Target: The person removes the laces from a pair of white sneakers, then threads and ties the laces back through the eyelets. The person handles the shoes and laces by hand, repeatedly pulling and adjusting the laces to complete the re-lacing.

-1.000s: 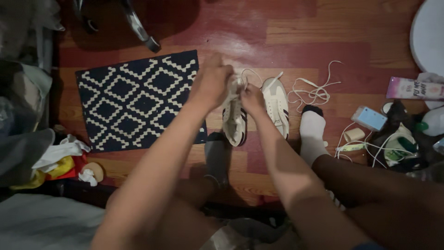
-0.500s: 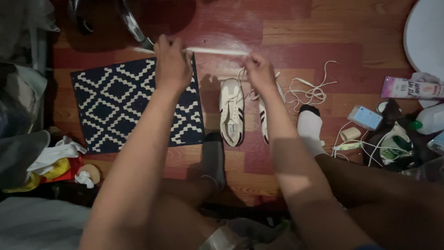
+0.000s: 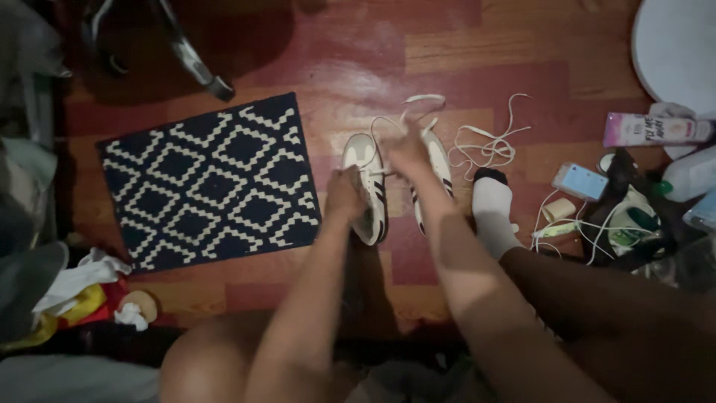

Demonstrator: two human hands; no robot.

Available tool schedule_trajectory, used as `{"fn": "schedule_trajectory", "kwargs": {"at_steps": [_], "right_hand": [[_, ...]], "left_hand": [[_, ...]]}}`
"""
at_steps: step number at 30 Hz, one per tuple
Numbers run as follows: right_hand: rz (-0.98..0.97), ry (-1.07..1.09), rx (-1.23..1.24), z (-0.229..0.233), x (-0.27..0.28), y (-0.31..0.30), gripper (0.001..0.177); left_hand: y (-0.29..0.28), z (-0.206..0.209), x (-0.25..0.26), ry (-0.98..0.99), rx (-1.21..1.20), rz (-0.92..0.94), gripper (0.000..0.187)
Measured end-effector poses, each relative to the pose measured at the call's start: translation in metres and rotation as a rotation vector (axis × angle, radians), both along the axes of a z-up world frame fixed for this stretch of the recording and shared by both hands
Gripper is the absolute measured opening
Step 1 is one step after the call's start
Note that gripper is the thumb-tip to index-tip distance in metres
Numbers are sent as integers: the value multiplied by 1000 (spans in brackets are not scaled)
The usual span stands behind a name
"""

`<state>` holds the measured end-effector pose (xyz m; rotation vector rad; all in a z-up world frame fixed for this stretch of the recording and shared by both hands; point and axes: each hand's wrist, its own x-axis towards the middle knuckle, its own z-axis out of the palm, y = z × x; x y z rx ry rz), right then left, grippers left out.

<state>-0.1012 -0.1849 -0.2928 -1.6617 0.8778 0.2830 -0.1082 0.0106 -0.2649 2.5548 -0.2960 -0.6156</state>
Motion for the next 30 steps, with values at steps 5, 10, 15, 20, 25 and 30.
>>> {"fn": "schedule_trajectory", "kwargs": {"at_steps": [5,10,15,20,25,30], "right_hand": [[371,262,47,0,-39,36,72],[491,162,-112,26,-55,51,77],[454,148,-185,41,-61,57,73],[400,-15,-260,36,-69,61,68],[407,-2,-263,32,-70,63,68],[385,40,-244,39,-68,67,71]], "left_hand": [[-2,-25,-8,2,-38,73,70],[-3,-31,10,70,17,101,34],[-6,-27,9,88,-14,152,21],[-14,-5,30,250,-168,219,39],[-22,47,79,140,-388,417,35],[4,115,122,36,-338,549,23]]}}
